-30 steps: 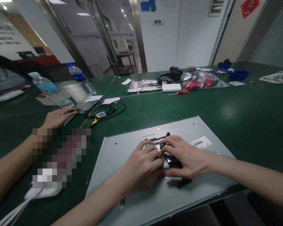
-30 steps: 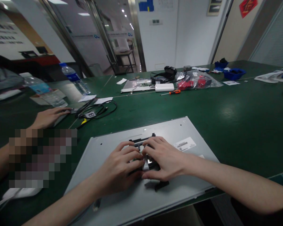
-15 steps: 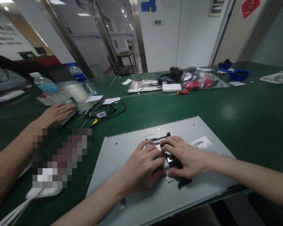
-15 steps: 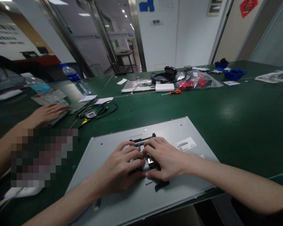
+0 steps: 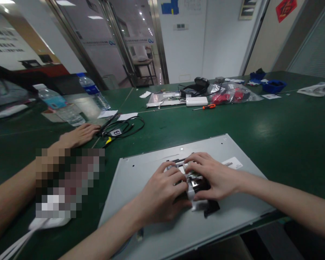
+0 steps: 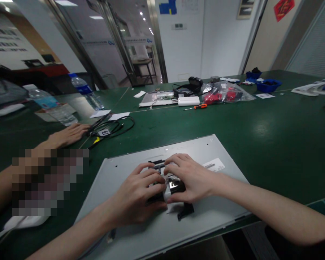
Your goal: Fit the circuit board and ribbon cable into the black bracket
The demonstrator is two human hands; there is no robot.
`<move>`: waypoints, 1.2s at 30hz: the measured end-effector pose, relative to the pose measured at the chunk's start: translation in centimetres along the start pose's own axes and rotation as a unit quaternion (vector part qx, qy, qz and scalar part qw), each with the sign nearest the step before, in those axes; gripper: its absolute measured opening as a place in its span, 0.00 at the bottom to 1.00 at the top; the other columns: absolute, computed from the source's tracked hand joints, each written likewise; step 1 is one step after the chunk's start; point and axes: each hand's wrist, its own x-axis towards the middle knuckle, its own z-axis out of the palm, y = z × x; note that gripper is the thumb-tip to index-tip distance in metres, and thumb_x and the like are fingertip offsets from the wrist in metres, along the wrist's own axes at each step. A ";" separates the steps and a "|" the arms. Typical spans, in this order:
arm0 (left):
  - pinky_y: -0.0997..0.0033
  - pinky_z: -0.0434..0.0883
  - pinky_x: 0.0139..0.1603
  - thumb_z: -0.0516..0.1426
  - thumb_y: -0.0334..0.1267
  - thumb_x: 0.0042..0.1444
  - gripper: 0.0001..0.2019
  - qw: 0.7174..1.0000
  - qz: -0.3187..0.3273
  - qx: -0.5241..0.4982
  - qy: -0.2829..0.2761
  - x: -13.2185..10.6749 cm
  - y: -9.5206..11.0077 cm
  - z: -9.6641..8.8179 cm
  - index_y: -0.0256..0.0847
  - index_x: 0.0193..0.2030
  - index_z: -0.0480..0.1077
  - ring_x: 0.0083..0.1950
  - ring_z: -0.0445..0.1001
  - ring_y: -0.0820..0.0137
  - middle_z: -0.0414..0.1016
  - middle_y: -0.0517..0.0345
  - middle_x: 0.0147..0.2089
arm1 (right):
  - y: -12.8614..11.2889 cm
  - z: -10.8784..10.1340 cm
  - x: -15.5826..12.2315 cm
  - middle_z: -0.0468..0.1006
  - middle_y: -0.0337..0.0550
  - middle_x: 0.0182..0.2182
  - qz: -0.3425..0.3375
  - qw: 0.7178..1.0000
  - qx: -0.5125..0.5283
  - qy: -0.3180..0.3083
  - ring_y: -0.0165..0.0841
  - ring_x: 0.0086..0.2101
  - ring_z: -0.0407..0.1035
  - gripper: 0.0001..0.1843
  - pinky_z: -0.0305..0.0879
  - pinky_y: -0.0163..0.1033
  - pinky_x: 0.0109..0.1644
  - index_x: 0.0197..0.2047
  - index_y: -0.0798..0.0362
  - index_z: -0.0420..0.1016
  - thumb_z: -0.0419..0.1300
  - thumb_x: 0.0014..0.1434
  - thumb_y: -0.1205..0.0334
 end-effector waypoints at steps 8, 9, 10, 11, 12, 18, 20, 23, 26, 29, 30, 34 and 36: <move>0.51 0.61 0.60 0.62 0.47 0.57 0.11 1.000 0.007 -0.014 0.004 0.0 0.0 -0.1 0.42 0.39 0.72 0.46 0.74 0.62 0.78 0.55 0.43 | 0.4 -0.9 0.1 0.74 0.46 0.46 0.001 0.998 0.012 0.057 0.39 0.49 0.67 0.09 0.59 0.48 0.58 0.43 0.52 0.70 0.62 0.57 0.63; 0.51 0.61 0.59 0.61 0.47 0.58 0.11 1.000 0.008 -0.017 0.008 0.0 -0.1 -0.1 0.42 0.39 0.72 0.46 0.74 0.62 0.78 0.55 0.43 | 0.4 -0.8 0.1 0.75 0.46 0.45 0.001 0.998 0.010 0.060 0.38 0.49 0.68 0.08 0.59 0.48 0.58 0.42 0.52 0.71 0.61 0.58 0.63; 0.51 0.62 0.59 0.61 0.47 0.58 0.11 1.000 0.009 -0.022 0.011 0.0 -0.1 -0.1 0.42 0.39 0.72 0.46 0.74 0.62 0.78 0.55 0.43 | 0.5 -0.8 0.2 0.75 0.45 0.44 0.001 0.998 0.009 0.063 0.38 0.48 0.68 0.06 0.59 0.48 0.57 0.41 0.52 0.71 0.61 0.59 0.63; 0.52 0.62 0.59 0.61 0.47 0.59 0.11 1.000 0.011 -0.025 0.014 0.0 -0.1 -0.1 0.42 0.39 0.72 0.46 0.74 0.62 0.78 0.56 0.43 | 0.6 -0.7 0.2 0.75 0.45 0.44 0.001 0.998 0.007 0.068 0.38 0.48 0.68 0.05 0.59 0.48 0.57 0.40 0.52 0.72 0.60 0.60 0.63; 0.52 0.62 0.59 0.61 0.47 0.59 0.11 0.999 0.012 -0.028 0.016 0.0 -0.2 0.0 0.42 0.40 0.72 0.46 0.74 0.62 0.78 0.55 0.44 | 0.8 -0.6 0.2 0.76 0.45 0.43 0.001 0.997 0.007 0.075 0.38 0.47 0.69 0.03 0.60 0.48 0.56 0.40 0.52 0.72 0.60 0.61 0.63; 0.52 0.63 0.58 0.59 0.47 0.61 0.12 0.999 0.012 -0.034 0.024 -0.1 -0.3 -0.1 0.42 0.42 0.73 0.46 0.75 0.62 0.79 0.55 0.44 | 1.6 -0.2 0.3 0.78 0.42 0.39 0.017 0.991 -0.002 0.131 0.36 0.44 0.70 0.04 0.60 0.46 0.53 0.37 0.51 0.72 0.57 0.65 0.65; 0.52 0.63 0.58 0.59 0.47 0.61 0.11 0.999 0.012 -0.032 0.026 -0.1 -0.3 -0.1 0.42 0.42 0.73 0.46 0.75 0.63 0.79 0.55 0.43 | 1.7 -0.2 0.3 0.78 0.42 0.38 0.030 0.989 -0.010 0.145 0.36 0.43 0.69 0.05 0.60 0.46 0.52 0.36 0.52 0.72 0.57 0.65 0.65; 0.53 0.64 0.58 0.58 0.46 0.61 0.10 0.999 0.012 -0.028 0.036 -0.1 -0.3 -0.1 0.42 0.42 0.74 0.45 0.75 0.63 0.79 0.55 0.43 | 1.8 -0.2 0.3 0.78 0.42 0.37 0.049 0.986 -0.021 0.158 0.36 0.42 0.69 0.07 0.60 0.46 0.52 0.35 0.52 0.72 0.56 0.65 0.64; 0.54 0.64 0.57 0.58 0.44 0.62 0.09 0.998 0.007 -0.024 0.060 -0.1 -0.3 -0.2 0.42 0.42 0.74 0.43 0.75 0.65 0.79 0.56 0.40 | 1.8 -0.1 0.3 0.78 0.42 0.37 0.062 0.985 -0.030 0.160 0.36 0.42 0.69 0.07 0.60 0.46 0.51 0.35 0.52 0.72 0.56 0.66 0.64; 0.55 0.65 0.57 0.57 0.41 0.63 0.07 0.996 0.001 -0.019 0.085 -0.1 -0.2 -0.2 0.42 0.41 0.74 0.42 0.75 0.66 0.79 0.57 0.38 | 1.8 -0.1 0.3 0.78 0.42 0.36 0.066 0.985 -0.033 0.158 0.37 0.42 0.69 0.07 0.60 0.47 0.51 0.35 0.52 0.72 0.55 0.66 0.63; 0.55 0.65 0.57 0.57 0.40 0.63 0.06 0.996 0.000 -0.017 0.091 -0.1 -0.2 -0.2 0.42 0.41 0.74 0.42 0.75 0.67 0.79 0.58 0.38 | 1.8 -0.1 0.3 0.78 0.42 0.37 0.066 0.985 -0.032 0.156 0.37 0.41 0.69 0.08 0.60 0.47 0.51 0.35 0.52 0.72 0.55 0.66 0.63; 0.55 0.66 0.56 0.56 0.39 0.63 0.06 0.995 -0.002 -0.015 0.094 -0.1 -0.3 -0.3 0.42 0.40 0.74 0.41 0.75 0.67 0.79 0.58 0.38 | 1.7 -0.2 0.3 0.78 0.43 0.37 0.066 0.986 -0.031 0.152 0.37 0.41 0.69 0.08 0.60 0.46 0.51 0.35 0.52 0.72 0.55 0.66 0.63; 0.55 0.65 0.57 0.56 0.38 0.63 0.06 0.996 -0.002 -0.016 0.088 -0.2 -0.4 -0.1 0.42 0.41 0.74 0.41 0.74 0.66 0.79 0.57 0.38 | 1.7 -0.1 0.3 0.78 0.43 0.36 0.065 0.986 -0.033 0.152 0.37 0.41 0.69 0.07 0.60 0.46 0.51 0.35 0.52 0.72 0.55 0.66 0.63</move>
